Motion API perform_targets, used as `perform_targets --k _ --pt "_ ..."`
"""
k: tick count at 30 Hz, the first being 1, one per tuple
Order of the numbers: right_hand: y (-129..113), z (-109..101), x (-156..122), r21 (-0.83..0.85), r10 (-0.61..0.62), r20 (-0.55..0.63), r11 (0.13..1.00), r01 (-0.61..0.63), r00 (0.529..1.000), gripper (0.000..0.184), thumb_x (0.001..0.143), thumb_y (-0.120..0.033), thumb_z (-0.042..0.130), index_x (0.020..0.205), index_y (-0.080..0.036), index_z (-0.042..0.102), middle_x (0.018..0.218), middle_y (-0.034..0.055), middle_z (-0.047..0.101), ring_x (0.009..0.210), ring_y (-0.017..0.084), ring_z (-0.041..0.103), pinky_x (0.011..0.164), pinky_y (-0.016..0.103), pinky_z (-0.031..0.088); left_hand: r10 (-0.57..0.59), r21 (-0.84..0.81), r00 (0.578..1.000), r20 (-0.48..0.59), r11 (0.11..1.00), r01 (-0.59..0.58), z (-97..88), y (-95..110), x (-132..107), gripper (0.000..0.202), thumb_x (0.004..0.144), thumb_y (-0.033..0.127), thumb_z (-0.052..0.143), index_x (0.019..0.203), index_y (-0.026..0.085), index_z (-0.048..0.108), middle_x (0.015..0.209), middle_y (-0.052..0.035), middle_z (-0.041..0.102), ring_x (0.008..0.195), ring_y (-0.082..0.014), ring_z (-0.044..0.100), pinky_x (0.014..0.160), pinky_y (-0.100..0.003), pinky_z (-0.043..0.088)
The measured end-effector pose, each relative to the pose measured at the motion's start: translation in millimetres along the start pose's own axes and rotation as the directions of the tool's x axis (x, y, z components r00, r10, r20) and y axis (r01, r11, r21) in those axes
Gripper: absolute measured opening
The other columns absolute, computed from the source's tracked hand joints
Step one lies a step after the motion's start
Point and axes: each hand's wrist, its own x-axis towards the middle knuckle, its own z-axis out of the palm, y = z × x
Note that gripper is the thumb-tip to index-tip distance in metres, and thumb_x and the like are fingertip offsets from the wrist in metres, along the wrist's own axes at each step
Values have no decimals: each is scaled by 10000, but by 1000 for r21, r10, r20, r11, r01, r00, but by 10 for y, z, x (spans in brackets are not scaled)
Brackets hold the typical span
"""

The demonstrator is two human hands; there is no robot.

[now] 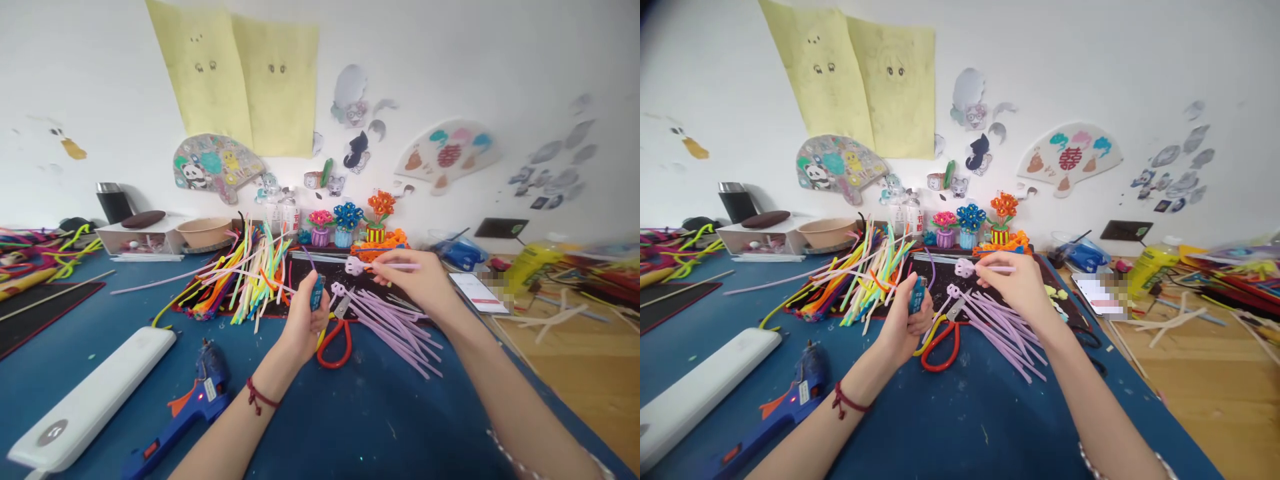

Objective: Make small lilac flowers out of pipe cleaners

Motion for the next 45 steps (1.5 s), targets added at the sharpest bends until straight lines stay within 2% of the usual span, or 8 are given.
perform_targets --k 5,9,14,17,23,28,33,45 --pt "-285 48 227 204 -51 17 978 47 999 396 557 -471 878 707 -138 724 606 44 706 524 147 641 509 252 543 47 31 996 -76 998 -45 -27 -1 38 548 818 611 538 512 172 420 336 108 191 294 -18 131 328 -165 99" --pt "-396 88 376 439 -97 -2 894 88 995 415 597 -515 854 678 -131 720 558 21 657 455 81 572 419 170 469 78 83 976 -204 995 -62 -68 13 103 553 815 607 532 495 178 391 336 108 186 294 -15 119 330 -156 76" --pt "-272 148 464 716 58 -31 698 -18 998 305 631 -359 879 673 -142 668 545 -36 603 440 28 518 397 97 423 88 131 968 -234 990 -58 -43 10 110 561 788 623 541 481 184 374 339 105 182 292 -16 125 326 -159 83" --pt "-161 185 498 779 156 22 617 -115 988 310 659 -327 869 665 -159 608 536 -61 564 422 14 473 383 78 404 143 157 967 -209 981 -111 -2 -18 81 553 765 614 561 475 182 374 355 105 186 304 -11 126 329 -153 89" --pt "-92 193 517 715 101 26 694 -89 995 276 734 -347 814 698 -166 608 562 -47 579 434 33 496 378 102 418 153 168 973 -172 978 -124 41 -77 42 536 771 585 545 461 184 371 355 100 188 314 -14 132 333 -154 106" --pt "-115 194 511 709 140 13 697 -108 990 218 774 -291 778 685 -149 639 554 -30 583 432 34 502 388 97 434 142 155 976 -165 981 -117 44 -99 37 525 808 567 513 474 185 378 358 100 181 322 -17 121 347 -165 91" --pt "-111 185 511 675 104 -14 735 -68 994 172 797 -261 744 694 -149 665 579 -13 611 467 46 544 423 110 463 165 186 978 -128 973 -139 56 -88 11 537 789 598 546 488 179 399 374 101 187 331 -15 131 355 -170 87" --pt "-249 270 344 570 44 69 818 -76 997 239 701 -349 814 695 -145 690 576 0 623 451 58 516 384 150 408 220 234 959 -177 956 -176 88 -72 -14 530 803 579 530 482 179 394 389 94 190 337 -15 137 362 -178 86"
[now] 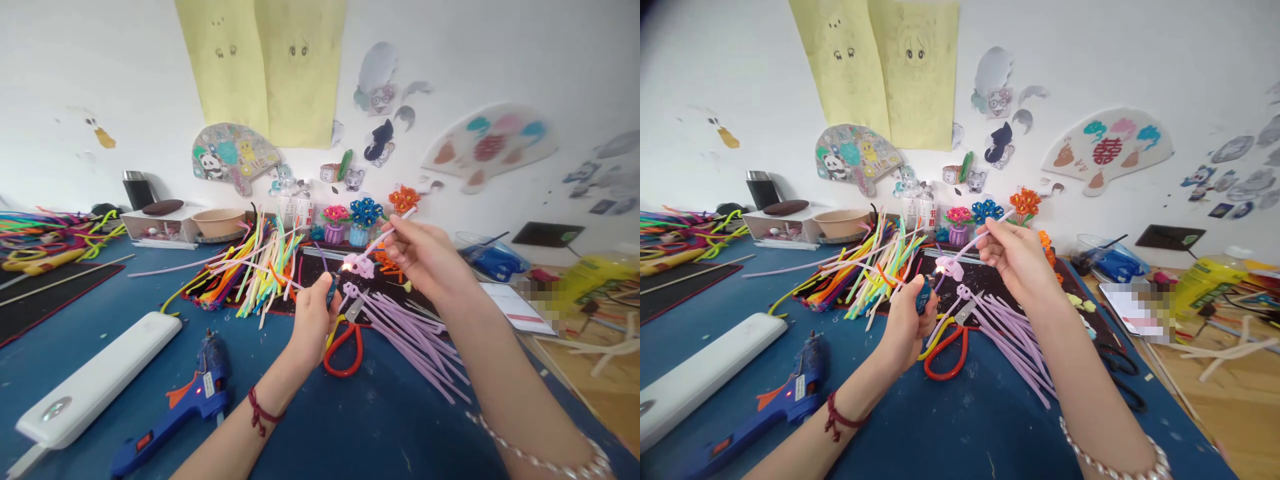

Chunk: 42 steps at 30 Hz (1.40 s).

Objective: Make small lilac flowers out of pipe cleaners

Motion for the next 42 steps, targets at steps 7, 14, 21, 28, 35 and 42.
perform_targets --k 7,14,21,28,35,42 --pt "58 8 20 9 -38 -22 999 39 999 241 746 -362 784 720 -145 681 608 11 644 497 72 577 453 162 467 -28 95 999 19 995 26 53 15 -68 528 799 547 539 459 169 398 395 85 213 354 -14 160 374 -177 85" --pt "85 88 -25 -24 34 25 999 -33 999 266 724 -367 798 677 -133 679 584 20 652 468 69 562 413 153 432 -4 -29 1000 -17 1000 3 -7 52 1 524 822 560 498 477 183 386 379 95 175 331 -20 121 350 -171 89" --pt "70 0 11 42 25 20 999 -26 999 179 762 -290 775 707 -138 701 602 13 647 478 59 555 413 126 457 -28 80 999 -30 996 30 -1 42 -6 519 842 535 492 478 181 384 395 89 200 340 -24 129 370 -191 93" --pt "-92 -107 112 337 192 54 920 -199 980 166 807 -178 740 727 -165 596 564 -67 552 395 -10 485 356 14 420 -93 575 941 325 809 -118 -21 19 -73 615 872 601 455 436 170 416 400 37 323 405 -67 290 446 -230 223" --pt "-261 -163 127 608 353 75 725 -323 932 187 961 -76 452 888 -180 589 603 -54 565 373 7 498 305 20 428 -250 733 830 498 634 -249 -22 -23 -121 630 892 625 420 467 165 484 427 15 443 453 -98 421 541 -239 334" --pt "-228 -207 131 639 310 69 716 -280 948 143 912 -67 572 878 -200 615 606 -64 589 398 14 522 390 44 506 -240 758 854 462 607 -240 -10 -50 -103 648 883 645 405 449 171 482 408 15 427 438 -102 409 532 -242 328"
